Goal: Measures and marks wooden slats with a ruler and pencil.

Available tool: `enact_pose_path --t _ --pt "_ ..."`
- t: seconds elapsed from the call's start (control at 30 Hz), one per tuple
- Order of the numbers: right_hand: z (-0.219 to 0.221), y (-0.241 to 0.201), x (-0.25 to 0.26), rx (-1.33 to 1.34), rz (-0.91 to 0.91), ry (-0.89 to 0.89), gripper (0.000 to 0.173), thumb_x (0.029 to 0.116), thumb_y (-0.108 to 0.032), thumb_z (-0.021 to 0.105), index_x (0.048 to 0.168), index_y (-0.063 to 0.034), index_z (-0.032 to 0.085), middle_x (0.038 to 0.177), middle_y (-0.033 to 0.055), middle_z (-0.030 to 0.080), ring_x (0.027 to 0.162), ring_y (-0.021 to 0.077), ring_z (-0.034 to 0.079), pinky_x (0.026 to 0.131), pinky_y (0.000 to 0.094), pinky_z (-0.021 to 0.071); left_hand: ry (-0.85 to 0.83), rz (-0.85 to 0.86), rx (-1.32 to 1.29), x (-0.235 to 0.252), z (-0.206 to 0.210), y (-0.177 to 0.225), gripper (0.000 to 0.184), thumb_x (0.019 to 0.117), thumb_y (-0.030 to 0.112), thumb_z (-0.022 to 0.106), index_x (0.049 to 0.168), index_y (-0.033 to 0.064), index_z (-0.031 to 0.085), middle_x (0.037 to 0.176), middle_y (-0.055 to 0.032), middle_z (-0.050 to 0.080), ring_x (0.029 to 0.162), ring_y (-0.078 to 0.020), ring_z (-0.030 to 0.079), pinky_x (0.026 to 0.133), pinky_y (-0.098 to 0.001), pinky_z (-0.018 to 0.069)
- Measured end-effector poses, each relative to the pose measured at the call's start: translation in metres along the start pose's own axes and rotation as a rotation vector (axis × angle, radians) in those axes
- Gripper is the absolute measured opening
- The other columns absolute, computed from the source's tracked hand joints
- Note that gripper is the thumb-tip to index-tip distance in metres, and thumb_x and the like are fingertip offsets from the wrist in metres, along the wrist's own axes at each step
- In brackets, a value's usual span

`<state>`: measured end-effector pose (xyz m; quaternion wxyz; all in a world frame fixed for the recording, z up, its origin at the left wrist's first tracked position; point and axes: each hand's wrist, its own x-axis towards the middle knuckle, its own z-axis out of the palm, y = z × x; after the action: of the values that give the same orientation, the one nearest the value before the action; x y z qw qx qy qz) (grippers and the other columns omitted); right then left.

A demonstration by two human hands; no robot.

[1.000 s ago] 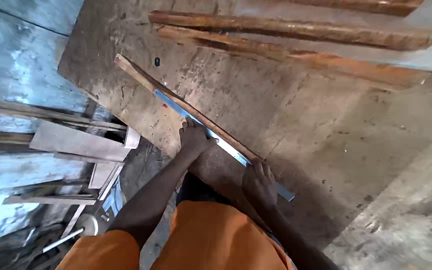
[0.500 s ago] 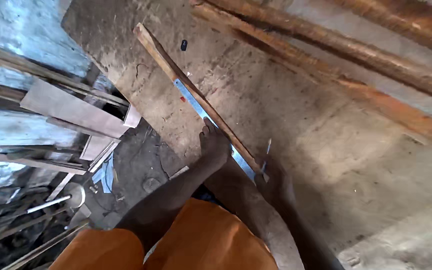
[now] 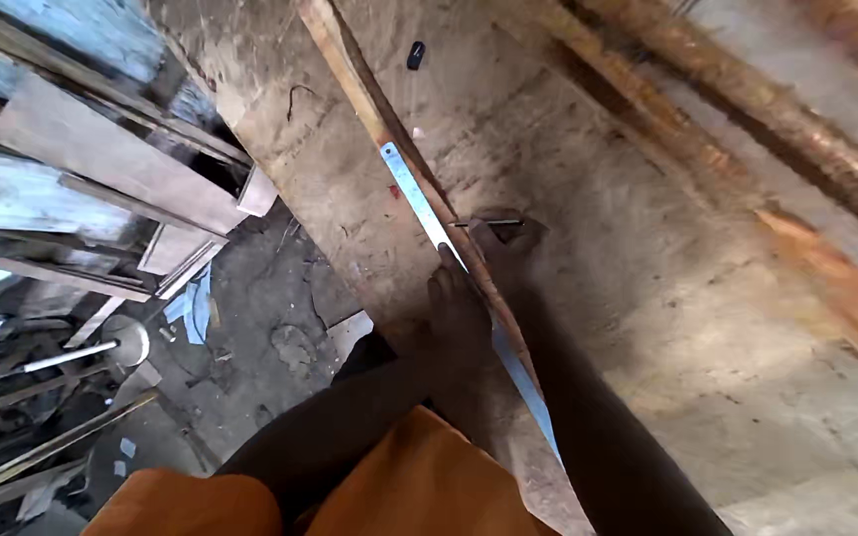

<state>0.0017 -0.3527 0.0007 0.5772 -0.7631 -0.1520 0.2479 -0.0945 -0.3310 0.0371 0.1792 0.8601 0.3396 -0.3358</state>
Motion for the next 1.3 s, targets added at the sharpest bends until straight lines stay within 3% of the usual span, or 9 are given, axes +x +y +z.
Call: enact_pose_path --t 0.1,0.23,0.4,0.63,0.73,0.83,0.93,1.1,1.3 --pt "0.013 0.003 0.004 -0.005 0.006 0.037 0.015 0.0917 -0.014 0.073 0.104 -0.0062 0.073 0.085 -0.0006 0.074 0.065 0.0012 0.064 0.062 0.0213 0.0560 0.054 -0.058 -0.148 0.002 0.003 0.000 0.133 0.0685 0.033 0.093 0.162 -0.0036 0.006 0.163 -0.0292 0.023 0.144 -0.0414 0.040 0.111 -0.0460 0.0449" --pt "0.015 0.007 0.005 -0.036 -0.049 0.016 0.009 0.0894 -0.012 0.072 0.096 -0.0054 0.072 0.086 0.0011 0.073 0.067 0.0030 0.064 0.062 0.0225 0.0562 0.031 0.015 0.064 0.002 0.006 -0.001 0.116 0.0750 0.047 0.087 0.156 -0.0099 0.026 0.169 -0.0281 0.006 0.146 -0.0410 0.037 0.114 -0.0453 0.0391" --pt "-0.003 -0.004 -0.009 -0.156 0.051 -0.055 0.010 0.0910 -0.019 0.073 0.094 -0.0092 0.072 0.082 -0.0006 0.071 0.064 0.0039 0.062 0.060 0.0253 0.0542 0.094 0.004 0.054 0.006 0.015 -0.001 0.118 0.0732 0.045 0.087 0.158 -0.0074 0.025 0.170 -0.0260 0.008 0.146 -0.0402 0.037 0.114 -0.0448 0.0395" --pt "-0.055 0.009 -0.093 -0.327 0.135 -0.070 0.020 0.0946 -0.025 0.074 0.099 -0.0064 0.073 0.090 0.0057 0.074 0.075 0.0139 0.070 0.071 0.0388 0.0614 0.073 0.089 0.079 -0.002 0.000 -0.005 0.116 0.0772 0.049 0.084 0.156 -0.0119 0.024 0.165 -0.0331 0.014 0.144 -0.0451 0.037 0.114 -0.0517 0.0364" --pt "-0.080 0.015 -0.140 -0.374 0.229 -0.023 0.017 0.0954 -0.024 0.073 0.098 -0.0074 0.072 0.087 0.0053 0.072 0.073 0.0150 0.069 0.069 0.0408 0.0599 0.028 0.089 0.188 -0.003 0.000 -0.002 0.120 0.0772 0.055 0.081 0.155 -0.0150 0.022 0.165 -0.0355 0.011 0.147 -0.0482 0.032 0.115 -0.0554 0.0349" --pt "-0.102 0.029 -0.184 -0.395 0.237 0.044 0.014 0.0950 -0.023 0.073 0.097 -0.0087 0.072 0.085 0.0030 0.073 0.073 0.0120 0.070 0.069 0.0374 0.0613 0.128 0.080 0.179 -0.001 0.009 0.000 0.123 0.0732 0.051 0.082 0.155 -0.0163 0.019 0.162 -0.0379 0.016 0.144 -0.0479 0.036 0.113 -0.0540 0.0372" --pt "-0.118 0.034 -0.217 -0.414 0.290 0.078 0.014 0.0950 -0.021 0.072 0.097 -0.0073 0.073 0.087 0.0047 0.073 0.075 0.0144 0.069 0.070 0.0408 0.0598 0.113 0.100 0.233 -0.002 0.005 0.000 0.125 0.0708 0.057 0.085 0.153 -0.0162 0.024 0.161 -0.0386 0.016 0.143 -0.0487 0.035 0.111 -0.0548 0.0386" --pt "-0.136 0.041 -0.255 -0.441 0.342 0.129 0.012 0.0940 -0.020 0.073 0.097 -0.0081 0.074 0.089 0.0038 0.075 0.077 0.0131 0.071 0.073 0.0403 0.0615 0.055 0.094 0.271 -0.004 0.000 0.003 0.125 0.0767 0.060 0.080 0.154 -0.0176 0.019 0.162 -0.0387 0.015 0.144 -0.0490 0.033 0.111 -0.0565 0.0368" --pt "-0.148 0.038 -0.268 -0.521 0.406 0.095 0.009 0.0941 -0.019 0.074 0.097 -0.0099 0.074 0.085 0.0043 0.073 0.073 0.0164 0.069 0.068 0.0445 0.0593 0.064 0.073 0.268 -0.002 0.001 0.004 0.129 0.0732 0.060 0.083 0.154 -0.0177 0.019 0.162 -0.0378 0.017 0.144 -0.0477 0.034 0.111 -0.0555 0.0373"
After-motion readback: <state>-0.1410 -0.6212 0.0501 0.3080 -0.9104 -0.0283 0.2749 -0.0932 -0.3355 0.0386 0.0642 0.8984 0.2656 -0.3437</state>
